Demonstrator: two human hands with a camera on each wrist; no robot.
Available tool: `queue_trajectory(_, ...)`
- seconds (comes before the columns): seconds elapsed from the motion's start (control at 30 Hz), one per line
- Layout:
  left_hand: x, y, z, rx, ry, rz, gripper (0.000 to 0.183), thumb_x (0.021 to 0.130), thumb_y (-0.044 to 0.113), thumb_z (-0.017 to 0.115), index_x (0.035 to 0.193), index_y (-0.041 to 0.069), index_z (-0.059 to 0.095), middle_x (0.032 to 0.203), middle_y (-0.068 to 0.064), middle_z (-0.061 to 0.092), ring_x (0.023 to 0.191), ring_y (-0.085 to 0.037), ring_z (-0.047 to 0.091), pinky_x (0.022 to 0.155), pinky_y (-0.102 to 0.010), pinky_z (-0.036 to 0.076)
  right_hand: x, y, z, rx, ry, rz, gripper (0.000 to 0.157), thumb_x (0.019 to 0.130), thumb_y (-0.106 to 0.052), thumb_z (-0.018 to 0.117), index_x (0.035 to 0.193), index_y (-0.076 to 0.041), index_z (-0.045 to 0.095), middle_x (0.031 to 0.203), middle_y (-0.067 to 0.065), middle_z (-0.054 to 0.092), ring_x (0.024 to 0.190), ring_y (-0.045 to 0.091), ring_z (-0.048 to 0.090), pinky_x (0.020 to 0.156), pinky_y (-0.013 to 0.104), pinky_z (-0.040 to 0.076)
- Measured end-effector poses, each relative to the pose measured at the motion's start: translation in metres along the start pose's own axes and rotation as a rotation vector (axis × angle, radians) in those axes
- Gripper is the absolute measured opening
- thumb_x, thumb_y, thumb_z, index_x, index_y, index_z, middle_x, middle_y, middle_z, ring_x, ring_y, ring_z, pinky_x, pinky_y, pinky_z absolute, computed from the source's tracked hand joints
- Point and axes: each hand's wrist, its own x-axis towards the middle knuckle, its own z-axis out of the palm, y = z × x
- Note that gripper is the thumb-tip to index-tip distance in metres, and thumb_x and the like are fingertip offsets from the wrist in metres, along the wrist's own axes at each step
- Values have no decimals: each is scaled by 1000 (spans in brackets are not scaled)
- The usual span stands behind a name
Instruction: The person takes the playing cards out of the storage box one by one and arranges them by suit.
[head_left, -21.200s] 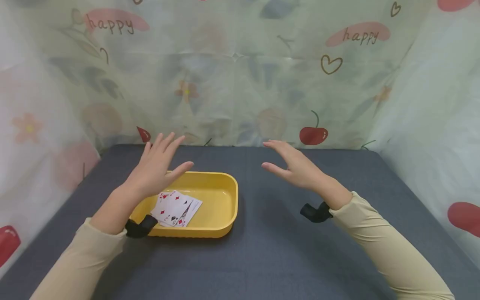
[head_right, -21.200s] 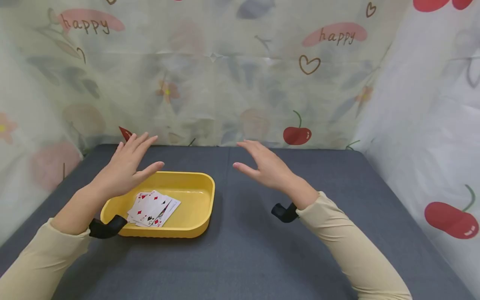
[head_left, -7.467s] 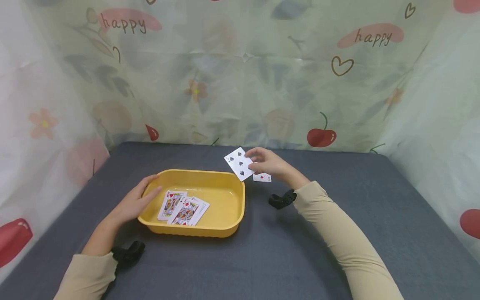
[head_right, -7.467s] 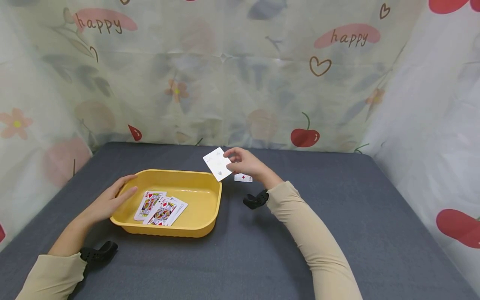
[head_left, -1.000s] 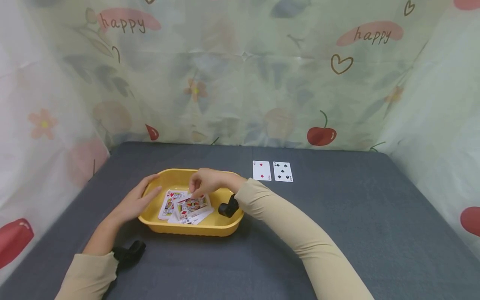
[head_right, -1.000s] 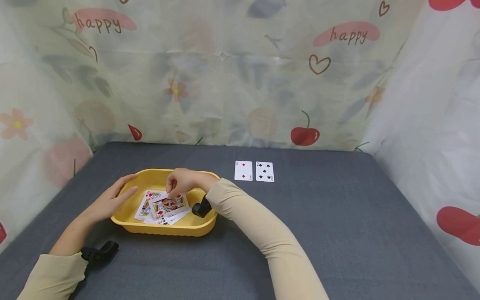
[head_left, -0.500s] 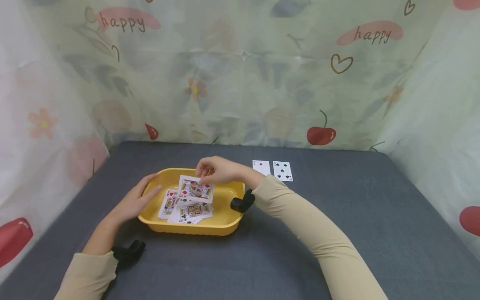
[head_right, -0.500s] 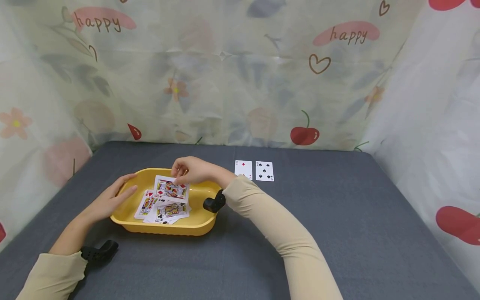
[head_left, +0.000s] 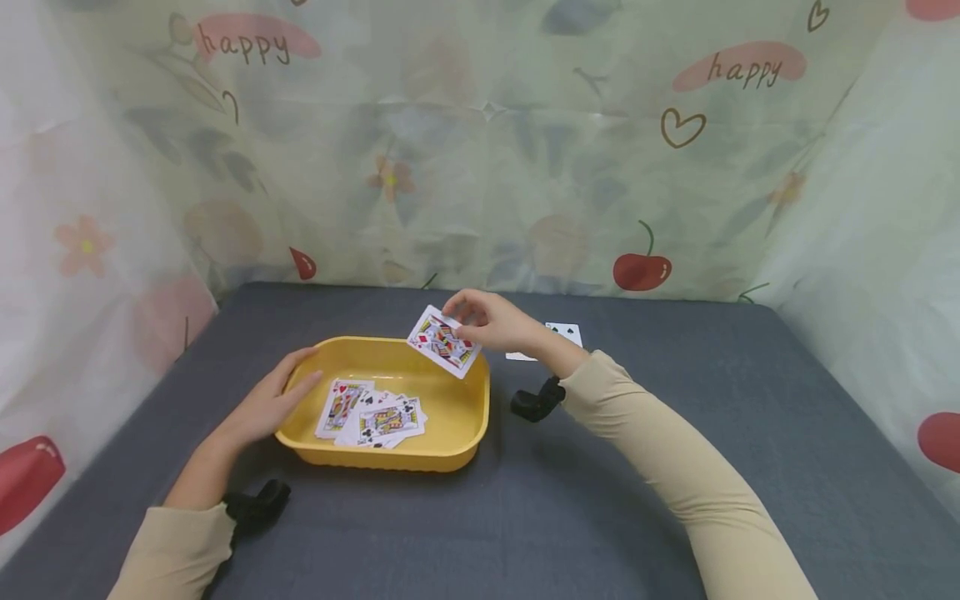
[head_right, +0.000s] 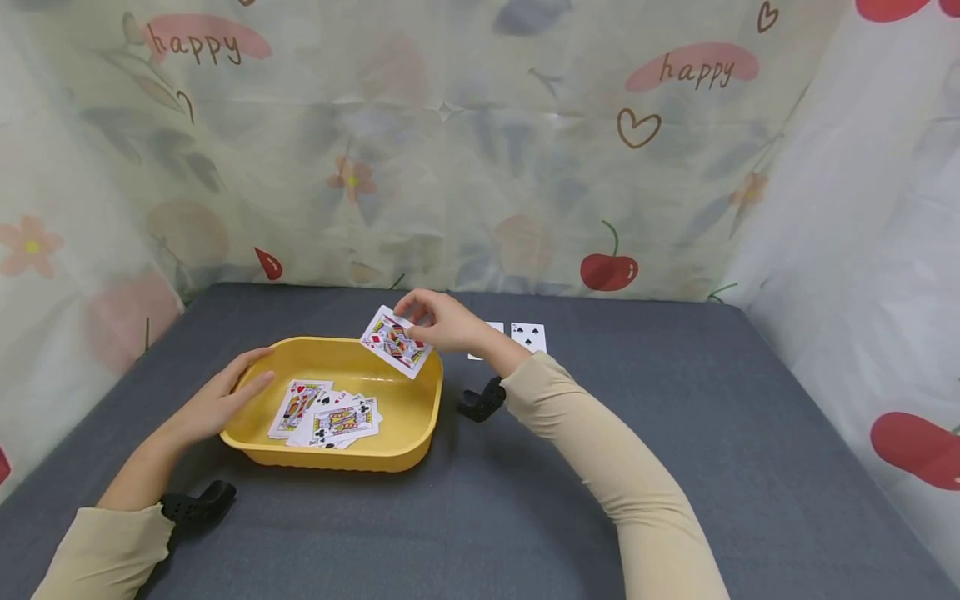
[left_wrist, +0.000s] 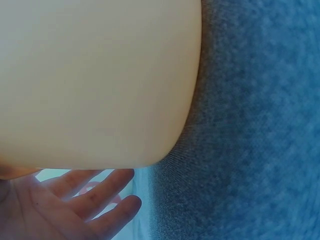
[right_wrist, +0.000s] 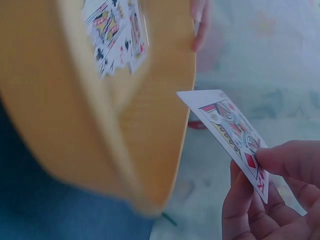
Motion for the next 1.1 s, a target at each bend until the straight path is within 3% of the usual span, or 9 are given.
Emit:
queue_trajectory(0.13,0,1,0,6,-1,-3,66,98,45,39,146,4,21,149,-27,24,128,-41,32,102,-57,29,-13,11,-10,29,56,35,24,91,-12,58,115,-12,57,119,10,55,100,24,60,75,30,52)
queue_trajectory(0.53,1,-1,0,7,-5,-6,65,98,45,39,147,5,20,149,-27,23,130,-42,30,104,-60,27,-51,51,-22,129,233,126,30,89,-12,59,117,-3,57,117,17,57,93,23,63,67,24,51)
queue_trajectory(0.9,0,-1,0,10,-8,-15,67,98,46,39,147,6,19,149,-27,23,127,-41,34,102,-58,30,-69,87,-14,48,290,220,32,85,-14,64,113,1,62,108,20,62,86,18,62,66,21,48)
queue_trajectory(1.1,1,-2,1,3,4,7,64,99,42,40,146,3,21,149,-27,24,130,-42,31,103,-58,28,-75,99,-9,91,293,265,32,83,-12,66,111,3,63,100,18,64,76,6,58,64,21,50)
